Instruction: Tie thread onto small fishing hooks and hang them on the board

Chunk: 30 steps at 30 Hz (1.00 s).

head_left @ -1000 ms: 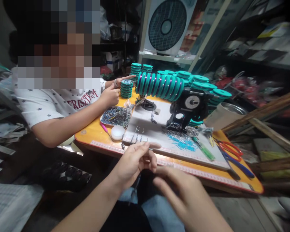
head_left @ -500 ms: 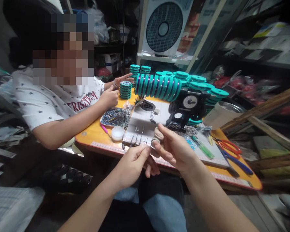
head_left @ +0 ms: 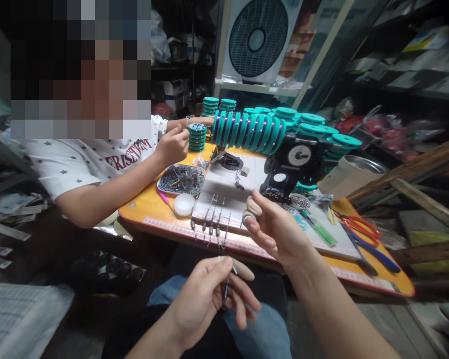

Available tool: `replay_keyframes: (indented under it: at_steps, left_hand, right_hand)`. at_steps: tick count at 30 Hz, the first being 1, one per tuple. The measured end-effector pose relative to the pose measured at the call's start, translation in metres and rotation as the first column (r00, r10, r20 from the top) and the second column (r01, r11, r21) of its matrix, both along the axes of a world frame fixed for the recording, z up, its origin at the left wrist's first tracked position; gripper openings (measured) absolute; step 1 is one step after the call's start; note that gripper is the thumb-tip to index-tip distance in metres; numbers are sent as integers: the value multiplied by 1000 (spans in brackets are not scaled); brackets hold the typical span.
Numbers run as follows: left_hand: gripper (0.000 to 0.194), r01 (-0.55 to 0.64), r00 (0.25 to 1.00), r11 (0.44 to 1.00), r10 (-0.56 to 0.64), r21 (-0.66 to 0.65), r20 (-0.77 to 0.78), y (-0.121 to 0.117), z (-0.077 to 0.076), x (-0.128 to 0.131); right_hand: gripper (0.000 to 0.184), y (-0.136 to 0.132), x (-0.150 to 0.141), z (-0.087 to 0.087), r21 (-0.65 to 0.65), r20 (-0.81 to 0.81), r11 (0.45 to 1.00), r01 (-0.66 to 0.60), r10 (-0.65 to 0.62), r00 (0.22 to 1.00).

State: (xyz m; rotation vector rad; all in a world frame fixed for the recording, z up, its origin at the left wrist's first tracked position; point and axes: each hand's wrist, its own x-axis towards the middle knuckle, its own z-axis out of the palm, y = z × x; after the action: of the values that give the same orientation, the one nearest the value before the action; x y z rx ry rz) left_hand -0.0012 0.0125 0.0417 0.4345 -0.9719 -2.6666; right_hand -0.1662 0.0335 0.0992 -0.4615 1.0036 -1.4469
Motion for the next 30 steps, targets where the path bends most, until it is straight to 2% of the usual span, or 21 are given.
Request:
replay_keyframes:
  at_steps: [3,7,18,23,27,30]
  left_hand:
    - [33,-25,999,998,23,57,21,-1,1,3]
    - [28,-22,996,991,10,134,87,-3,0,7]
    - [28,-62,991,989,45,135,123,-1,-4,10]
    - [32,-118,990,991,114,56,85,4,-10,9]
    - [34,-129,989,990,124,52,83,7,-13,8]
    - [33,-129,990,989,125,69,68,7,-15,6]
  right_hand:
    - [36,2,-1,0,-39,-3,998,-53,52,999]
    - [36,2,-4,-2,-26,-13,999,-44,43,999]
    - [34,0,-2,-2,-19,-23,1000,16,-17,1000]
    - [35,-1,0,-3,-20,-30,999,29,-30,999]
    - [35,0,2,-4,-48,-27,998,35,-36,999]
    - [33,3,1,0,-62,-111,998,15,-22,994]
